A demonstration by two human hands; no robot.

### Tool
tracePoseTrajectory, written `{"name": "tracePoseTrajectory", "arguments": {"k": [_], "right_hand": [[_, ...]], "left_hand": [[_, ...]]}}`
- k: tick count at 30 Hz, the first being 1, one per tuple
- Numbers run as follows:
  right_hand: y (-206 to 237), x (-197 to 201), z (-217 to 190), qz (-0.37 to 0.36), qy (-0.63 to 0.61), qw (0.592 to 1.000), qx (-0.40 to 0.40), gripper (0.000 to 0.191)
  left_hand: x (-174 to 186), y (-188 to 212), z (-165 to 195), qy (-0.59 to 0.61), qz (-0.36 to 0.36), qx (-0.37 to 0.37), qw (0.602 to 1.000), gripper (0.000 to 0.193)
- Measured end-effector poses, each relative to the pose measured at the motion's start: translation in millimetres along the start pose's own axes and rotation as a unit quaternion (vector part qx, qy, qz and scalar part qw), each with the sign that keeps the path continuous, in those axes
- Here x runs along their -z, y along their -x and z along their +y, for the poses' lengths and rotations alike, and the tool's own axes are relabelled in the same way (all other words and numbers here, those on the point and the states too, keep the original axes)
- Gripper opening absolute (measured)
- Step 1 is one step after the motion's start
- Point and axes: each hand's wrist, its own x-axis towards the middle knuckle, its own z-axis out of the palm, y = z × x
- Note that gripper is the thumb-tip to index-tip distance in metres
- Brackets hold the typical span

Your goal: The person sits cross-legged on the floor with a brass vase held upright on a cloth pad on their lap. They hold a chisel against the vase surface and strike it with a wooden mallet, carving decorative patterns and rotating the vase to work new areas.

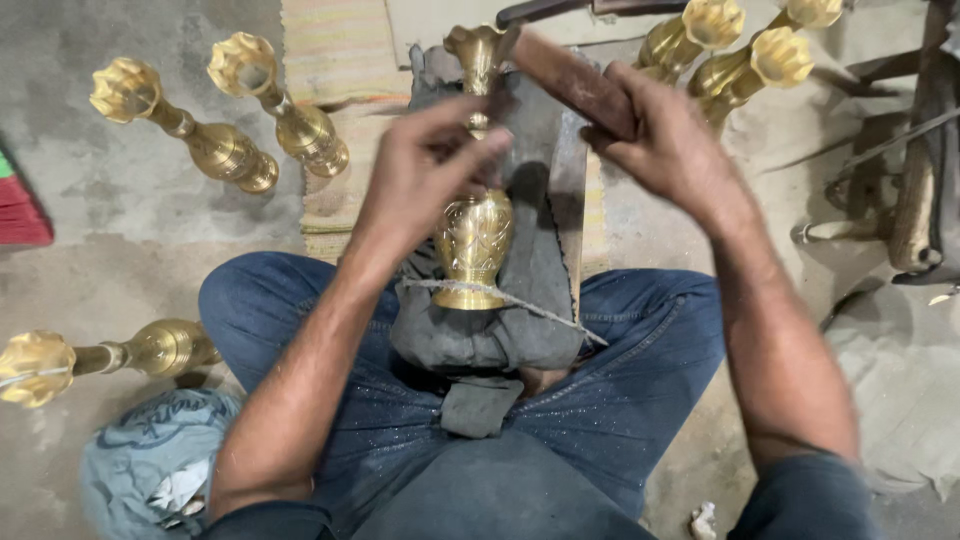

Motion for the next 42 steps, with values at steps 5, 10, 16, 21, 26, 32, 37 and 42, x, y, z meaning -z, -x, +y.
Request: {"name": "tracePoseTrajectory", "arguments": {"k": [5, 10, 16, 21, 26, 32, 37, 42], "right_hand": [[10.8, -44.0, -23.4, -0.044, -0.172, 0.978, -0.110, 0.065], [14.6, -76.5, -45.9, -0.079, -0.169, 0.979, -0.086, 0.080], [13.5, -70.7, -53.4, -0.084, -0.165, 0.977, -0.107, 0.077], [6.6, -47.2, -34.0, -0.017, -0.132, 0.984, -0.119, 0.058], [-2.3, -23.1, -16.9, 0.045, 0.027, 0.996, 0.074, 0.051], [-13.2, -1.6, -22.3, 0.047, 0.070, 0.988, 0.129, 0.041], [-15.5, 15.8, -35.2, 0.049, 0.151, 0.971, 0.179, 0.038], [-24.0, 29.5, -43.5, 0.063, 0.189, 0.961, 0.191, 0.037]], "left_hand": [[18.4, 30.7, -8.5, 0.125, 0.166, 0.003, 0.978, 0.042], [21.1, 56.0, -15.8, 0.158, 0.148, 0.018, 0.976, 0.039], [9.3, 52.3, -12.1, 0.142, 0.132, 0.022, 0.981, 0.040], [-9.2, 42.0, 1.1, 0.070, 0.115, -0.011, 0.991, 0.032], [-15.1, 32.0, 11.1, -0.074, 0.120, -0.017, 0.990, 0.034], [-18.6, 31.1, 13.8, -0.109, 0.120, 0.021, 0.987, 0.032], [-22.1, 33.5, 14.2, -0.131, 0.132, -0.036, 0.982, 0.030], [-26.1, 33.9, 15.5, -0.133, 0.149, -0.035, 0.979, 0.030]]}}
